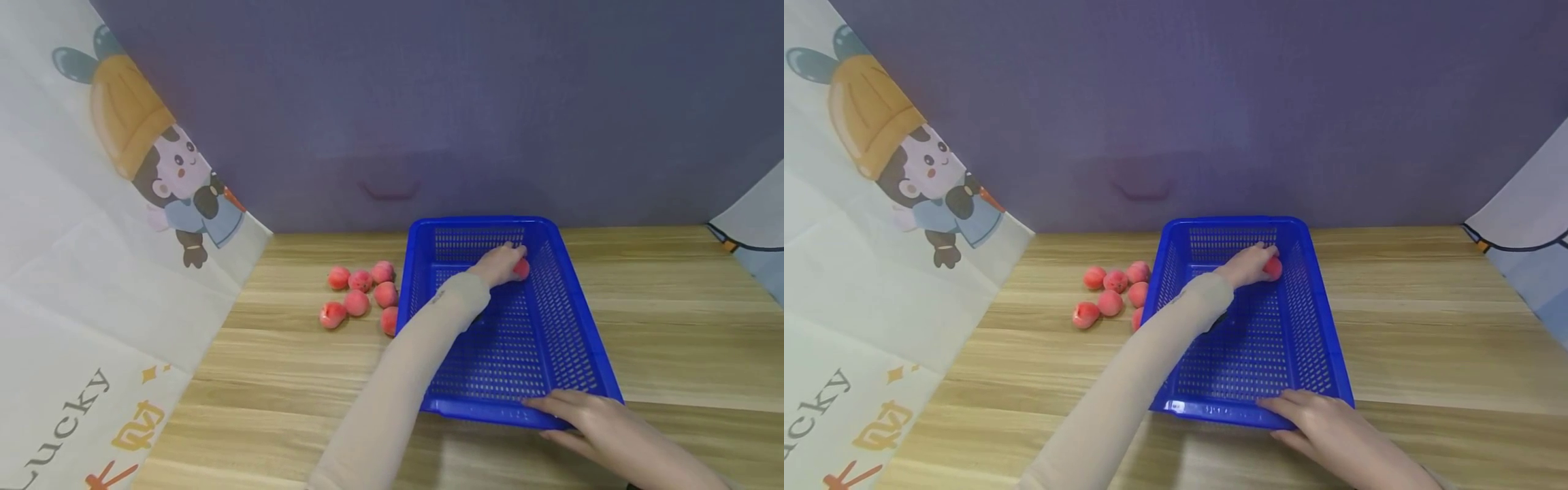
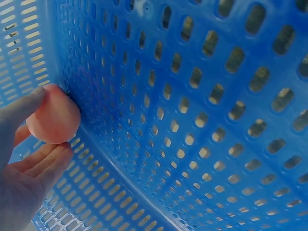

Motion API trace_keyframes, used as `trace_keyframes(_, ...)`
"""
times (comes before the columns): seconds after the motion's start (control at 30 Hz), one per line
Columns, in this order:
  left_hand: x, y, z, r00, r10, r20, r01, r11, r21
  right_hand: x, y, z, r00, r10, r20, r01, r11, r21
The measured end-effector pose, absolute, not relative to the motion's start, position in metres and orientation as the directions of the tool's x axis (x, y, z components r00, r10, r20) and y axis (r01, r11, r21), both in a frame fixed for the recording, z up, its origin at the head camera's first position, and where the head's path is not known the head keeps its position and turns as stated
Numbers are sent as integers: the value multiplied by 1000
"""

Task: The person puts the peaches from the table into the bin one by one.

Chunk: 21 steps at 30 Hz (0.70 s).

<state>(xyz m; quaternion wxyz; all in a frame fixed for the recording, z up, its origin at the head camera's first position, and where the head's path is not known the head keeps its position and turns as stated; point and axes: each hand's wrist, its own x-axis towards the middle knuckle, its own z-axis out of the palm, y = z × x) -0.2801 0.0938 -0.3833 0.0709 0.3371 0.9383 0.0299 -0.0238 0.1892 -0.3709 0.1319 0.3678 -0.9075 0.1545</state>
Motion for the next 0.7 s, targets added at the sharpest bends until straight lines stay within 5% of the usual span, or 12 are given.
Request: trace_keyframes(0.7, -283, 79, -343, -712, 670, -208, 674, 736, 64, -27, 189, -371, -699, -633, 334, -709, 675, -204)
